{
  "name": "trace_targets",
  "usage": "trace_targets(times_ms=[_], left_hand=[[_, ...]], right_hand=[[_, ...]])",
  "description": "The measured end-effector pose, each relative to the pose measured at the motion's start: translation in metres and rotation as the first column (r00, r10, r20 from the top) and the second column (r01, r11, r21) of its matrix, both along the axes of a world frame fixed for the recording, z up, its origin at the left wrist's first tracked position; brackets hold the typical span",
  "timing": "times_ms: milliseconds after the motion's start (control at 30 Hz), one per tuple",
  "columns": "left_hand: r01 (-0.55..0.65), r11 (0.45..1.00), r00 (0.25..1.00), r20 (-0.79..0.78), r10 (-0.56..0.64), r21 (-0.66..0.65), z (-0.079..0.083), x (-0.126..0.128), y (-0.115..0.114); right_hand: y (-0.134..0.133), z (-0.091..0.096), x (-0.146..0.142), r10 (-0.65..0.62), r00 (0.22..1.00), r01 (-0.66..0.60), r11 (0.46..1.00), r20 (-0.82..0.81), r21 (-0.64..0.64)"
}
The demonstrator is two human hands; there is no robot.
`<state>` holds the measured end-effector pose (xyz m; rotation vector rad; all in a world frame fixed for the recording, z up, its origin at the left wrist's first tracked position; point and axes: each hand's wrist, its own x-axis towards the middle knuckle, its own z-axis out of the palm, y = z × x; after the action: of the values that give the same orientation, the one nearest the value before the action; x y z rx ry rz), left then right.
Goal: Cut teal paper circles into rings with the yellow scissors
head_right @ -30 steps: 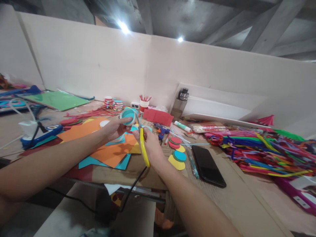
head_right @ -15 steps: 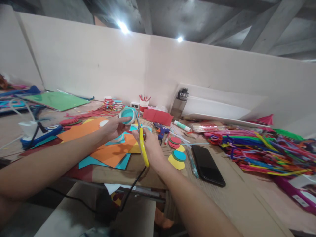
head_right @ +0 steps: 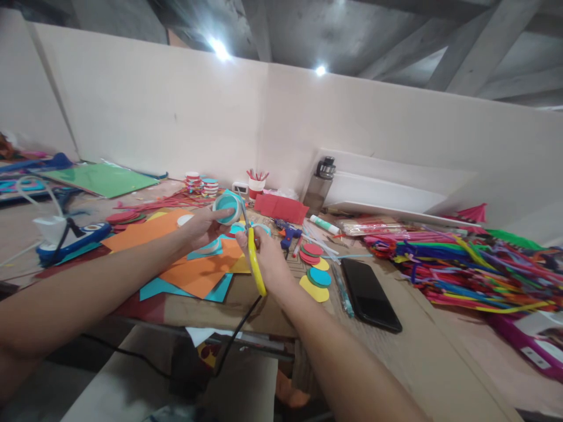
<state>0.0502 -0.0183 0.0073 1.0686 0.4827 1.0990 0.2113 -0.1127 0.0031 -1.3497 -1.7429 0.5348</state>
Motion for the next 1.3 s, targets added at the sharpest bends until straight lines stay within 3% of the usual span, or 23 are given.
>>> trace_targets(times_ms=[233, 633, 833, 1167, 1300], left_hand=[[0.048, 0.998, 0.998, -0.036, -0.047, 0.041, -0.0038, -0.0017, 0.0032], [0.008, 0.999, 0.999, -0.054, -0.006, 0.048, -0.002, -0.0009, 0.0006], [0.062, 0.996, 0.996, -0.066, -0.058, 0.056, -0.0056, -0.0011, 0.0026], [-0.041, 0.999, 0.999, -0.036, 0.041, 0.002, 0.0007, -0.0006, -0.0001], [-0.026, 1.0, 1.0, 0.0, 0.026, -0.004, -0.0011, -0.0002, 0.0008]], right_hand=[[-0.0002, -0.0004, -0.0004, -0.017, 0.999, 0.017, 1.0, 0.032, 0.0], [-0.0009, -0.0006, -0.0005, -0.024, 1.0, 0.023, 0.999, 0.018, 0.035], [0.0008, -0.0022, 0.0012, -0.024, 1.0, 0.023, 0.999, 0.016, 0.042], [-0.0006, 0.0007, 0.0011, -0.033, 0.999, 0.031, 0.998, 0.041, 0.056], [-0.0006, 0.0009, 0.0013, -0.022, 0.999, 0.02, 0.999, 0.04, 0.043]])
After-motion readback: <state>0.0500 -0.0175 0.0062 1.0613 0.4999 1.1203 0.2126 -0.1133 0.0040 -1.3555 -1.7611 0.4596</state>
